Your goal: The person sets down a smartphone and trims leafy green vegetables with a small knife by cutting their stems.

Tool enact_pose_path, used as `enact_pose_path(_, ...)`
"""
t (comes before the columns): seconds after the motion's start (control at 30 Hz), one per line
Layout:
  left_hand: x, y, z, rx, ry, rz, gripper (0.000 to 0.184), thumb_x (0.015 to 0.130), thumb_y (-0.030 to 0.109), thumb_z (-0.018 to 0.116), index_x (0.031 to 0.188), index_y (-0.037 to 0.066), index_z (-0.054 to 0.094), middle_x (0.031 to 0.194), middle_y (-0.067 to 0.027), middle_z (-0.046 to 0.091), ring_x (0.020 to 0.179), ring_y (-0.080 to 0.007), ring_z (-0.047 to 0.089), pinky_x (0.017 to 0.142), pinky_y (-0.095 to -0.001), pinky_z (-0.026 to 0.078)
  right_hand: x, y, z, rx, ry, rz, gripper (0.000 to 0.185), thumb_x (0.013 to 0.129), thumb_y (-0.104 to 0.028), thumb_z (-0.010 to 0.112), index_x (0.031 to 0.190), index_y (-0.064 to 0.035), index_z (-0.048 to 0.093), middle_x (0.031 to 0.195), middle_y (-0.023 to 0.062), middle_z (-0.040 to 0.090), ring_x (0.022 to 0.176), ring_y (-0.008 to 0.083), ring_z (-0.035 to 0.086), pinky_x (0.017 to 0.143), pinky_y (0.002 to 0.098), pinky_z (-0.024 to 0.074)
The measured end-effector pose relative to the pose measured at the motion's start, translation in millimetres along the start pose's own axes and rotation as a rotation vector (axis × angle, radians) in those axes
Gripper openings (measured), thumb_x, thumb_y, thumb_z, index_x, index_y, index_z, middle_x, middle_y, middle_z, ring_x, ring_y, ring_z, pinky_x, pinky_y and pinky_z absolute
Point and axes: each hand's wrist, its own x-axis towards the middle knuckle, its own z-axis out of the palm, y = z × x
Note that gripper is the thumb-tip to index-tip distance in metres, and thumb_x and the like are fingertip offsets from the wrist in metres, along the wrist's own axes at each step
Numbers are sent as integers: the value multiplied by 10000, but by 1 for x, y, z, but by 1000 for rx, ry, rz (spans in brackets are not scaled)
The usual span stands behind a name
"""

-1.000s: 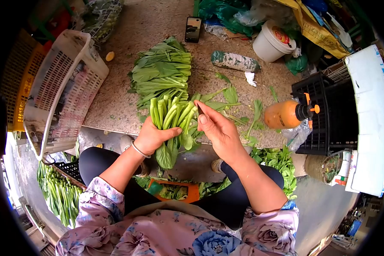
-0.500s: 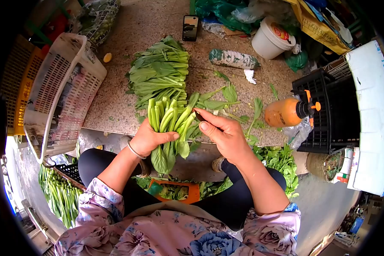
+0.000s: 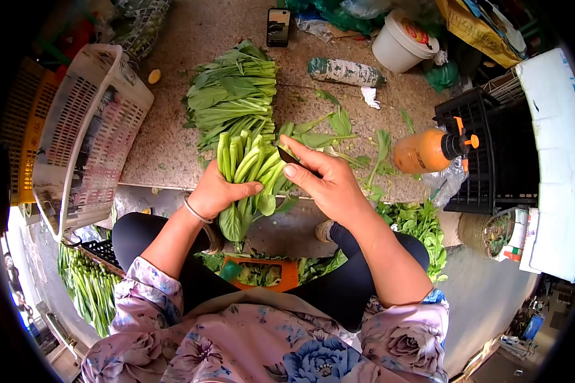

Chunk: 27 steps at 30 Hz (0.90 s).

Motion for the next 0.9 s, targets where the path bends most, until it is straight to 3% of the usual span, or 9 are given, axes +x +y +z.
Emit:
enact_pose_path(0.13,-1,1,0,34,-7,12,391,680,30,702,1047,7,571,964,-35,624,846,-97,571,792,-254,460,2,4,0,-32,-4,-62,430,860,-236,579,1253,-93,479,801,-14,533,739,38,427,678,205,389)
enact_pose_path(0.33,0,1,0,20,-19,10,408,678,31,701,1060,6,562,974,-38,620,863,-103,570,810,-261,456,-2,-8,-3,35,-75,178,410,858,-247,580,1227,-86,505,975,48,616,869,66,509,777,233,414)
enact_pose_path(0.43,0,-1,-1,20,-25,9,412,679,31,702,1064,6,559,981,-39,618,870,-105,569,817,-263,453,1,-3,-2,5,-68,144,396,857,-244,581,1213,-82,518,1009,50,618,889,73,523,791,237,417)
enact_pose_path(0.5,0,-2,-1,17,-27,4,411,680,30,701,1064,6,559,983,-39,617,873,-105,568,820,-264,452,4,8,0,-54,10,-68,380,859,-233,579,1202,-80,528,920,24,616,817,55,510,752,227,420)
enact_pose_path(0.63,0,-1,-1,-69,-56,-43,442,683,9,693,1096,8,539,1006,-46,607,898,-117,564,832,-271,447,5,6,-1,7,35,-68,374,861,-232,577,1198,-75,532,883,21,611,793,41,497,747,218,417)
enact_pose_path(0.67,-1,0,0,-109,-58,-56,454,683,1,690,1108,8,531,1013,-49,603,905,-122,563,836,-274,446,4,-1,-2,96,49,63,373,871,-203,561,1215,-67,513,768,-29,522,654,20,415,594,190,335)
enact_pose_path(0.73,-1,3,0,-129,-65,-84,463,684,-7,687,1117,7,525,1018,-51,601,910,-126,562,835,-275,446,5,-2,-3,183,64,193,374,880,-174,545,1232,-58,494,654,-79,433,515,-1,333,440,162,254)
enact_pose_path(0.8,-1,3,1,-149,-69,-109,472,685,-15,684,1126,6,518,1022,-53,599,915,-129,561,834,-277,447,8,3,-4,186,261,151,368,883,-185,541,1230,-71,497,599,-93,350,467,2,259,398,171,194)
enact_pose_path(0.9,0,3,1,-187,-52,-127,470,687,-23,682,1127,7,519,1022,-53,600,912,-130,563,824,-275,450,8,-2,1,294,244,170,432,852,-235,591,1215,-26,488,666,-40,470,504,21,386,408,162,225)
